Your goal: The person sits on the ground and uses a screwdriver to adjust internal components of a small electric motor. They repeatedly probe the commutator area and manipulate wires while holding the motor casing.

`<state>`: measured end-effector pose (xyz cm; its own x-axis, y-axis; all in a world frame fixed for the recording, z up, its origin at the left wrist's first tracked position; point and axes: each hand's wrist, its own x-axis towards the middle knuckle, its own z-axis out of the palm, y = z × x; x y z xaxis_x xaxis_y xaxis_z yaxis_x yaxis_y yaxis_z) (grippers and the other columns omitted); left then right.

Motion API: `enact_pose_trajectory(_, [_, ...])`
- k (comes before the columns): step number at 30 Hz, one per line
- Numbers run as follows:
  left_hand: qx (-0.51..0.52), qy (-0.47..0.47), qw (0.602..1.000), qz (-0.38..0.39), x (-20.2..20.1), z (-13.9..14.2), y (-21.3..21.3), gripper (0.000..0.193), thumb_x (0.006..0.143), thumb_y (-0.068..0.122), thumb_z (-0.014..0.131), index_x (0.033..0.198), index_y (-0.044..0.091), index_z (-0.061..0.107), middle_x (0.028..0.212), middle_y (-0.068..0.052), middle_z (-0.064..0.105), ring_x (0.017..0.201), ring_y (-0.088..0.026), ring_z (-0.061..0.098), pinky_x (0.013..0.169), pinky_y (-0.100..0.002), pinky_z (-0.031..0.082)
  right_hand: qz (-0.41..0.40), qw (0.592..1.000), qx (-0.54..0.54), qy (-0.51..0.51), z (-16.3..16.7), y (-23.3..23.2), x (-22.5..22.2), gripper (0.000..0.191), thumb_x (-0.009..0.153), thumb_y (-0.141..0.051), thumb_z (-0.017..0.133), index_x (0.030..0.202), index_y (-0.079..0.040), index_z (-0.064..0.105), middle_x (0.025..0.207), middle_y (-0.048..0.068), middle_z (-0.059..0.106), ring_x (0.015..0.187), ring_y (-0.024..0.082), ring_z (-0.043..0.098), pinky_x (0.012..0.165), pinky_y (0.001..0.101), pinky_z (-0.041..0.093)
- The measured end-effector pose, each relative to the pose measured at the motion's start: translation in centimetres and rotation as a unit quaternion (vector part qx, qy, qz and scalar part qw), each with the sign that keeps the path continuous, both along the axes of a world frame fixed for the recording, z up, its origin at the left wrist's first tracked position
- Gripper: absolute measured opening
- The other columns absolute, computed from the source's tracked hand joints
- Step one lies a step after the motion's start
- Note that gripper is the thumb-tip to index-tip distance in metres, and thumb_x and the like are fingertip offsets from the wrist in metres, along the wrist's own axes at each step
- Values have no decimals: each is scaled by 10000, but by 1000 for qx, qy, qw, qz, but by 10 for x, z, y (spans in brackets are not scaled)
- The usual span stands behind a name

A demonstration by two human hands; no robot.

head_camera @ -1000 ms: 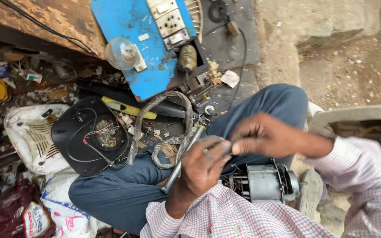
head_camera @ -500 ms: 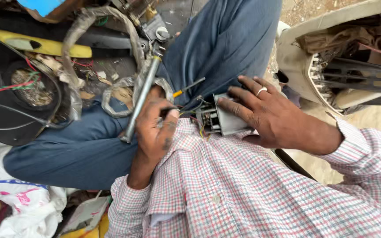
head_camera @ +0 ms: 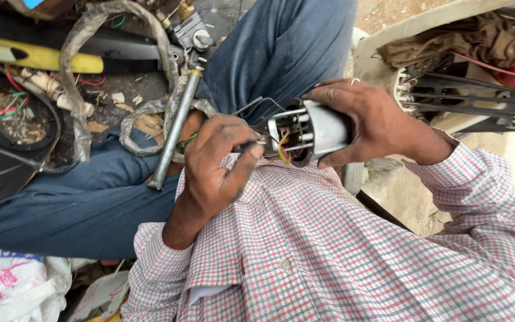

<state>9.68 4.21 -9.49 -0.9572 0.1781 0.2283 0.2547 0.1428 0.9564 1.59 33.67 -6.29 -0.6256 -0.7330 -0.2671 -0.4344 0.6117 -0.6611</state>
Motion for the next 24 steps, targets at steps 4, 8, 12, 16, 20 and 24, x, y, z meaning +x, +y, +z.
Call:
enact_pose_trajectory(4, [-14,104,994,-25,-9,37,18,176,900,139,821,1051,104,738,1178,-112,616,1121,-315,587,1004,-465,481,-88,982,-135,-95,5,23,-5,1049,555,-466,957,1422,-12,580,1320,185,700,1202,322,706,1091,452,570])
enact_pose_trajectory(8, [-74,168,981,-59,-27,36,58,167,930,95,826,1087,118,773,1409,-164,550,1306,-365,500,1116,-517,435,-144,962,-174,-156,-8,35,-9,1042,544,-413,958,1436,-18,593,1271,146,727,1120,261,737,1055,399,592])
enact_pose_trajectory(12, [-109,162,980,-36,-45,12,80,150,919,116,830,1051,107,760,1430,-179,528,1352,-390,473,1154,-533,423,-130,968,-161,-141,-27,43,-13,1040,551,-402,969,1429,-3,580,1238,153,707,1118,275,715,1010,397,577])
enact_pose_trajectory(16, [-112,166,977,-69,-53,-3,80,162,930,114,831,1071,87,758,1474,-177,511,1387,-386,473,1150,-516,414,-101,970,-172,-139,-36,50,-21,1012,552,-403,969,1409,-21,589,1222,147,704,1110,276,715,994,405,580])
enact_pose_trajectory(20, [-112,173,973,-104,-57,-3,82,163,931,114,837,1069,74,759,1508,-159,492,1402,-369,487,1135,-525,400,-91,964,-195,-159,-37,53,-23,983,578,-406,968,1412,-53,587,1246,127,702,1139,270,713,1014,412,582])
enact_pose_trajectory(24, [-137,181,966,-122,-60,-1,89,142,925,127,821,1038,77,751,1526,-157,461,1396,-368,477,1154,-553,385,-95,970,-174,-140,-37,52,-19,980,554,-402,978,1398,-72,604,1275,125,674,1182,282,680,1027,416,565])
